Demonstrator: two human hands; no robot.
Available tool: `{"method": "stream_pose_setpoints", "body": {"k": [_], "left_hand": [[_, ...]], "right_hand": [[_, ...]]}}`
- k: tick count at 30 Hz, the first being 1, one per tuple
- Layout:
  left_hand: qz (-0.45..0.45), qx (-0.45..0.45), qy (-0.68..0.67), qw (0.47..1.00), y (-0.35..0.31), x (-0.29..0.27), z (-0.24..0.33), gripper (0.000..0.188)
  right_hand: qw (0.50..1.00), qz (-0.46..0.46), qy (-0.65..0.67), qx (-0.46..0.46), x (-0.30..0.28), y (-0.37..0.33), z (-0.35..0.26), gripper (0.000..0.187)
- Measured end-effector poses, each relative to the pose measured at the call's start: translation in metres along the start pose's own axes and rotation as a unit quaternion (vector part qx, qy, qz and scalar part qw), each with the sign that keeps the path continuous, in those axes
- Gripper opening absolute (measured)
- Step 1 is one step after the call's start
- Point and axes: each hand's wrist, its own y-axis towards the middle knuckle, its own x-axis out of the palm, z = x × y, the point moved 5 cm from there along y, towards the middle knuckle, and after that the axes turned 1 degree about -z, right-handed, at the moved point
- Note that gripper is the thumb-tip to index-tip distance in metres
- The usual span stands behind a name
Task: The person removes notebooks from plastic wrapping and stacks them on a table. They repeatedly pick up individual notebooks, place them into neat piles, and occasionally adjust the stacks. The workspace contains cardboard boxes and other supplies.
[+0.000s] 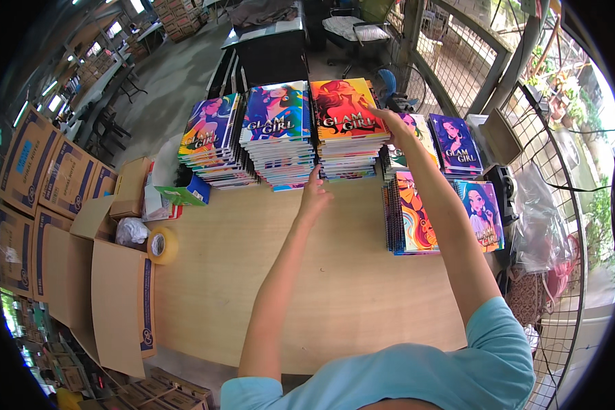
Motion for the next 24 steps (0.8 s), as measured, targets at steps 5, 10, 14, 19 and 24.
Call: {"method": "stream_pose_setpoints", "body": {"k": [5, 10, 14, 19, 24], "left_hand": [[0.050, 0.007, -0.052, 0.997, 0.017, 0.022, -0.007, 0.094], [0.050, 0.002, -0.136, 0.989, 0.023, 0.031, -0.010, 0.095], [0.023, -0.049, -0.264, 0.963, 0.018, 0.047, 0.005, 0.095], [0.055, -0.079, -0.317, 0.944, 0.016, 0.051, 0.009, 0.094], [0.065, -0.079, -0.345, 0.933, 0.018, 0.049, 0.013, 0.094]], "right_hand": [[0.993, -0.078, 0.044, 0.074, 0.002, 0.014, 0.013, 0.045], [0.990, -0.103, 0.037, 0.093, 0.002, 0.017, 0.012, 0.041], [0.987, -0.120, 0.065, 0.083, -0.004, 0.018, 0.013, 0.042], [0.988, -0.108, 0.035, 0.108, -0.003, 0.016, 0.012, 0.044], [0.988, -0.119, 0.031, 0.097, -0.001, 0.020, 0.013, 0.038]]}}
